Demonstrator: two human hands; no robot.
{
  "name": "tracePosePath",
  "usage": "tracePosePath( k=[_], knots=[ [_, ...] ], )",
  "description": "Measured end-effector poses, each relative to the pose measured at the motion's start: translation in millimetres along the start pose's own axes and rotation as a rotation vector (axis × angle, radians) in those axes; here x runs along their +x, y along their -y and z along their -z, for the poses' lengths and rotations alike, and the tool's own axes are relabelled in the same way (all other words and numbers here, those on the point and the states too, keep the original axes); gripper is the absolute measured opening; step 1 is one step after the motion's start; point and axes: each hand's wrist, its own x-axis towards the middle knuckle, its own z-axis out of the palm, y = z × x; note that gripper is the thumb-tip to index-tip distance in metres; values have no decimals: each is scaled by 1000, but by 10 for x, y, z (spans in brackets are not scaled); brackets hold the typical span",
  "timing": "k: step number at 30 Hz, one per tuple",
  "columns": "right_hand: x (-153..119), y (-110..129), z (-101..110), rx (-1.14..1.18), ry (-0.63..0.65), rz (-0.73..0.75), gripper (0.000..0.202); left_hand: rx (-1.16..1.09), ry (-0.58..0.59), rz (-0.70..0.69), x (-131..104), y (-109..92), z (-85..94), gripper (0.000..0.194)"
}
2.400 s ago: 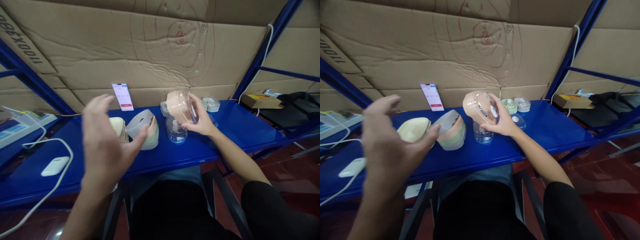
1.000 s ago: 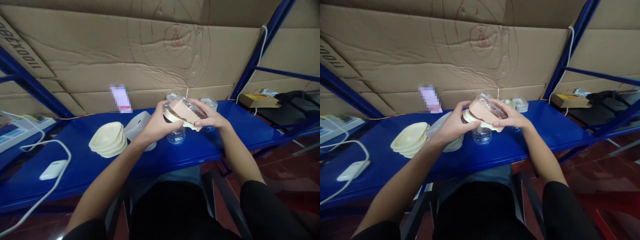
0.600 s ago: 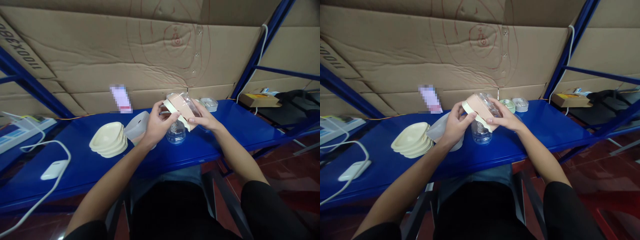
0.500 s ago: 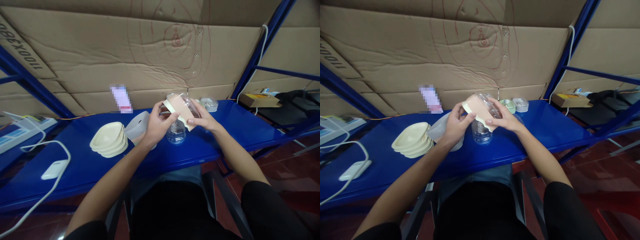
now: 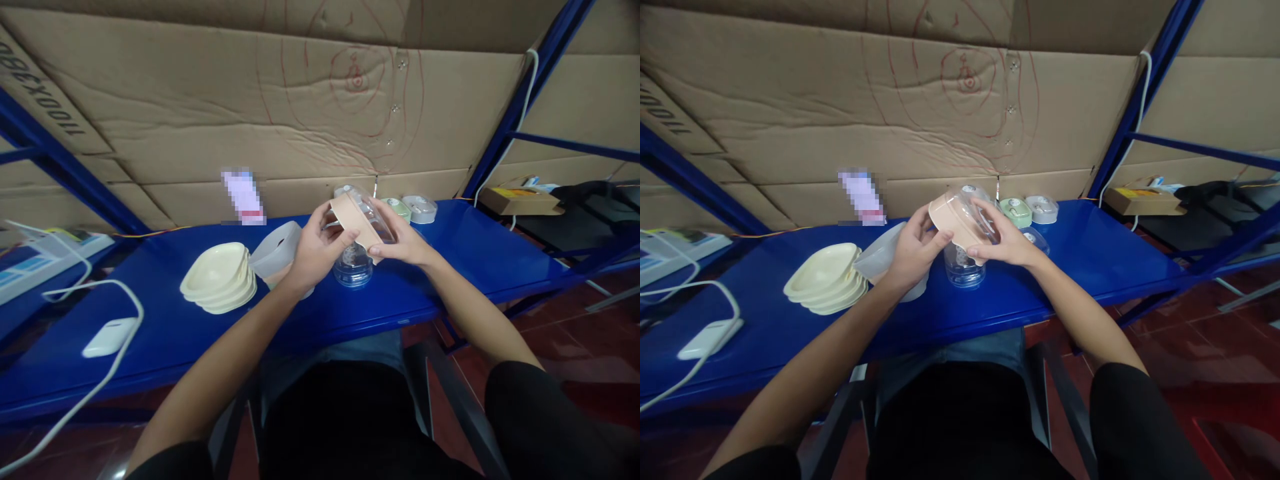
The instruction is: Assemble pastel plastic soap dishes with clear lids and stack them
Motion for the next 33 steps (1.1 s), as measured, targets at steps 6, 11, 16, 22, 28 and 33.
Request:
tracePosePath(
  k=[6,11,16,22,28,33],
  knots=[
    [-17,13,-49,-59,10,25,134,-6,15,-34,1,25,11,87],
    [21,-24,-13,-183,-100,31,134,38,34,-77,-57,58,-72,67],
    [136,-150,318,-383,-394,-137,137,457,33,-236,-235,94,-130,40],
    [561,-267,695,-653,-522,-499,124,718,324,-456,-349,155,-211,18],
    [1003,-561,793,-784,-375,-825,90,683,314,-406,-353,200,-234,15],
    [1102,-733,740,-884,-370,-831,87,683,293,-388,-351,207,-229,14]
  ],
)
